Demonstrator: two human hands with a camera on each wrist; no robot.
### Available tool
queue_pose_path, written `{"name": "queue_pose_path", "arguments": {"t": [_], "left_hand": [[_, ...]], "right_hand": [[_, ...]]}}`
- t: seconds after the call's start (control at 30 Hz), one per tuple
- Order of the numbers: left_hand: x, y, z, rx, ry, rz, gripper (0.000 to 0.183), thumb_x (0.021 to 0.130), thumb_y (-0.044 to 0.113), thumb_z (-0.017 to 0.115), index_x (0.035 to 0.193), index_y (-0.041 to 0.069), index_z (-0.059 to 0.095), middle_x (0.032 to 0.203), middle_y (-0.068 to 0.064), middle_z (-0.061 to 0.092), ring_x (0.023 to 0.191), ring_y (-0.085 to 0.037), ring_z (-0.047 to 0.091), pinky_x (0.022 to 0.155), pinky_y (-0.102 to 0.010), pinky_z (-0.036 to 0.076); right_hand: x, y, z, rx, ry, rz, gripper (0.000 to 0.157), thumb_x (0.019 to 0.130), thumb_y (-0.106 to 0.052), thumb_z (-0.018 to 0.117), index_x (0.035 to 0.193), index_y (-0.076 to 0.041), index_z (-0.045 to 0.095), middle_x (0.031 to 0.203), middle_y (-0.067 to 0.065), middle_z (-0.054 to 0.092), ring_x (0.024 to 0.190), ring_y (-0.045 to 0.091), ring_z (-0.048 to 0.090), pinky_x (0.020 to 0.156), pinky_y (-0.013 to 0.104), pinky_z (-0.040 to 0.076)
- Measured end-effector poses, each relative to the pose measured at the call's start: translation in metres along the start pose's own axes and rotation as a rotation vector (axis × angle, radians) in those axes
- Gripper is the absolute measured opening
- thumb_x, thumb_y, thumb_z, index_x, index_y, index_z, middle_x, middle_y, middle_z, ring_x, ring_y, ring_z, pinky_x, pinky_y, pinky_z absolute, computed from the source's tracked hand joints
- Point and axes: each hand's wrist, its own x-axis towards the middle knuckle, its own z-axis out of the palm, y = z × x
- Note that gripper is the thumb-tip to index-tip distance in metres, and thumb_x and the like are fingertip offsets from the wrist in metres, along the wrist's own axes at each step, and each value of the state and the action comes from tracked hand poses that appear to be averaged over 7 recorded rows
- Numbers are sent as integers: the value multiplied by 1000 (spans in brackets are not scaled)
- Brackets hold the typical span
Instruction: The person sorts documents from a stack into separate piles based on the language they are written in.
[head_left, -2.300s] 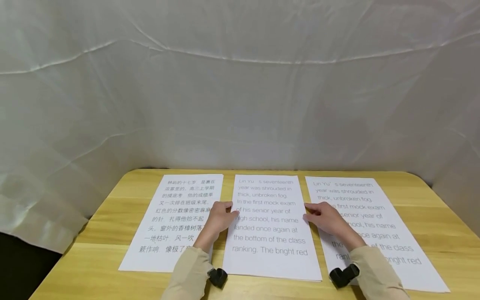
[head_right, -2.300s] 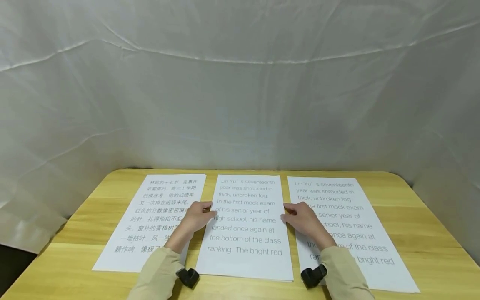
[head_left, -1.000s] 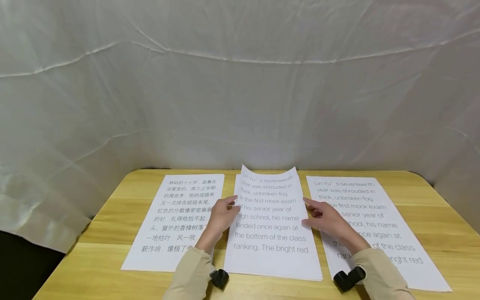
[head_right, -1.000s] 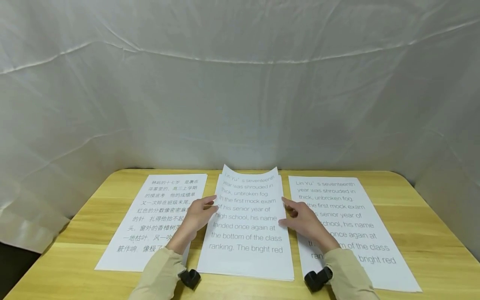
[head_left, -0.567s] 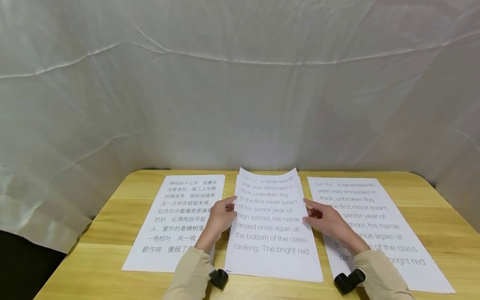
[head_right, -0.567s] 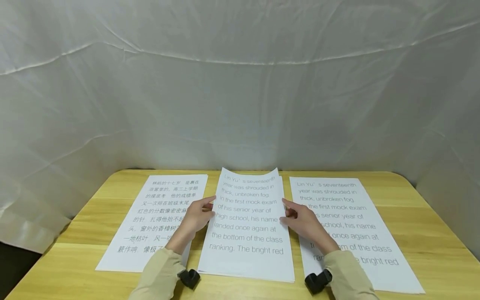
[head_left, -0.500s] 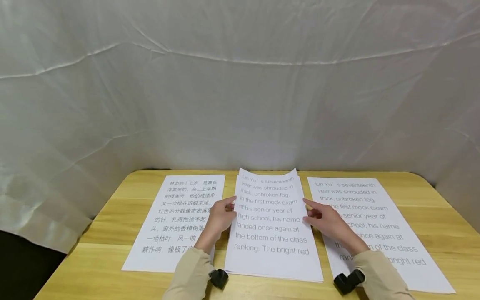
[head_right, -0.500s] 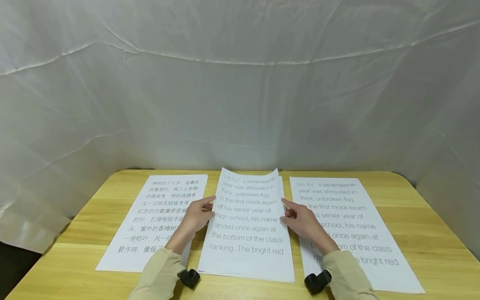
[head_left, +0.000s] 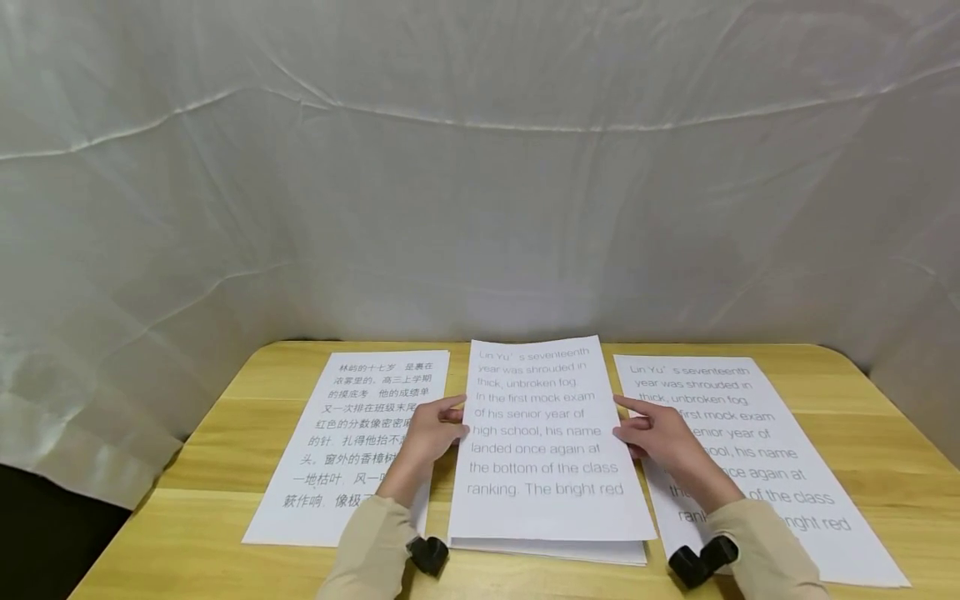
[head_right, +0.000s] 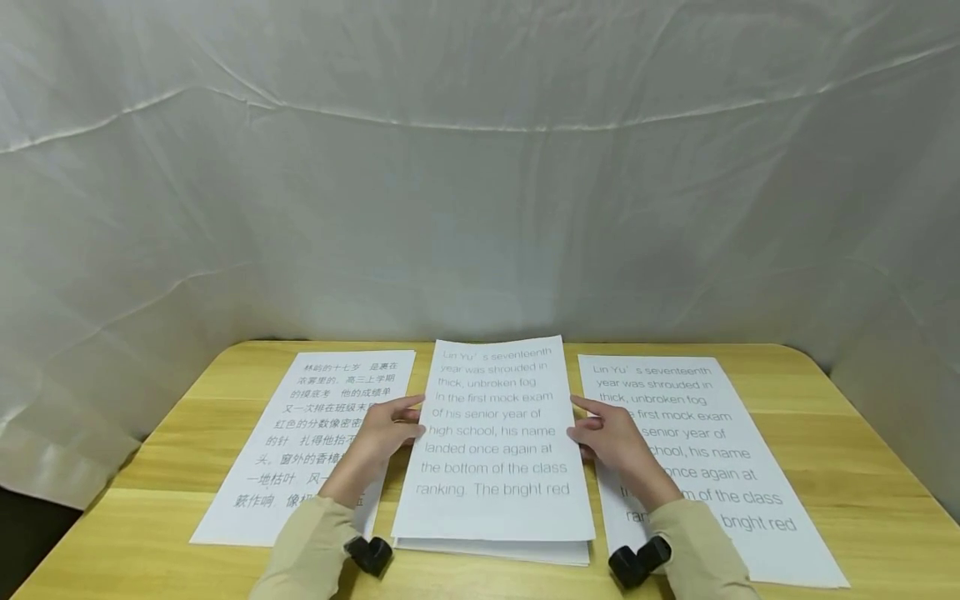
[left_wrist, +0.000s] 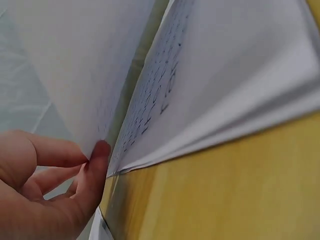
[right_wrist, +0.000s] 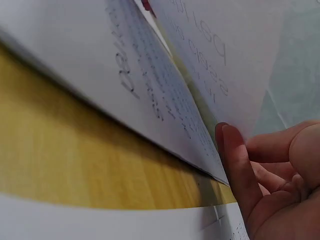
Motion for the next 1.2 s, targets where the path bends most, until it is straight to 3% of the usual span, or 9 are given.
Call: {"name": "queue_pose_path", "arguments": {"t": [0.2, 0.4, 0.63, 0.97, 1.2], "left_hand": [[1, -4, -6, -221, -68, -62, 55, 83, -12, 61, 136, -1, 52, 111, -16, 57, 92, -21, 60, 84, -32, 52], [2, 0, -10, -286, -76, -69, 54, 85, -10, 61, 137, 2, 53, 113, -15, 57, 94, -20, 60, 85, -31, 51], [-6, 1, -10, -265, -75, -55, 55, 85, -8, 62, 138, 4, 53, 114, -14, 56, 94, -20, 59, 86, -32, 51], [-13, 5, 3, -187, -110, 2, 55, 84, -9, 63, 137, 0, 53, 104, -12, 55, 85, -18, 56, 78, -31, 53], [-15, 10, 15, -195, -120, -16, 55, 84, -8, 62, 138, 3, 53, 106, -13, 55, 88, -20, 58, 81, -31, 53]], "right_hand": [[-1, 0, -3, 113, -11, 49, 60, 91, -5, 63, 146, 0, 39, 93, 8, 67, 67, 15, 55, 59, 25, 47], [-1, -2, -8, 237, -57, 57, 60, 92, -5, 62, 147, 1, 36, 96, 9, 66, 67, 11, 54, 59, 21, 48], [-3, 1, -12, 280, -81, 57, 63, 91, -5, 65, 146, 2, 37, 93, 8, 69, 74, 10, 61, 68, 23, 54], [-9, 10, -25, 183, -58, 70, 63, 91, -7, 65, 147, 0, 37, 94, 8, 70, 72, 11, 59, 65, 23, 52], [-14, 13, -35, 154, -44, 86, 66, 89, -5, 67, 147, 0, 36, 101, 12, 70, 74, 10, 61, 65, 23, 53]]}}
